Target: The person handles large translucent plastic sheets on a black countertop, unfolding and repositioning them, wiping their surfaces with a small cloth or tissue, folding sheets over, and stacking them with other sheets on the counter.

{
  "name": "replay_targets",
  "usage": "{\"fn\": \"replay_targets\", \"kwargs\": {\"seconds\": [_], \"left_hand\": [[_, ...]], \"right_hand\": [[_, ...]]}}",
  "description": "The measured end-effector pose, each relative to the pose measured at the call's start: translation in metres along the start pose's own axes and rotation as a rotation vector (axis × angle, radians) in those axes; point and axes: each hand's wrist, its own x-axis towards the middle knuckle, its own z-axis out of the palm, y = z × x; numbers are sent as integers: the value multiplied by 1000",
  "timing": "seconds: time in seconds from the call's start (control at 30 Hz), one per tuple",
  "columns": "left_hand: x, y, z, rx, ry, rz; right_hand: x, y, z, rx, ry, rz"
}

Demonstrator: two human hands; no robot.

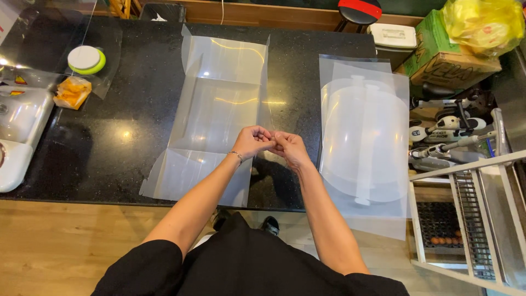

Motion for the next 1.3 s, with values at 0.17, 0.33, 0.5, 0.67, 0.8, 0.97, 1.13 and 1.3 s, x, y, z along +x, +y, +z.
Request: {"fn": "replay_targets", "kwargs": {"seconds": [0.17,0.33,0.5,0.67,0.8,0.97,1.13,1.3], "left_hand": [[7,-19,-4,16,-25,-21],[1,-15,1,138,48,24],[-9,1,8,225,102,65],[-4,-11,8,281,100,55],[-4,-12,8,392,116,56],[-16,6,-7,582,153,196],[-20,7,-16,504,94,139],[-34,39,-9,407,41,331]], "right_hand": [[-8,-7,6,18,46,24],[-9,-3,9,29,29,-43],[1,12,5,58,57,-68],[-20,-17,35,-54,99,-118],[-41,-40,59,-649,443,-308],[-42,-37,57,-897,659,-495],[-48,-47,66,-839,702,-349],[-50,-71,79,-765,529,-130]]}}
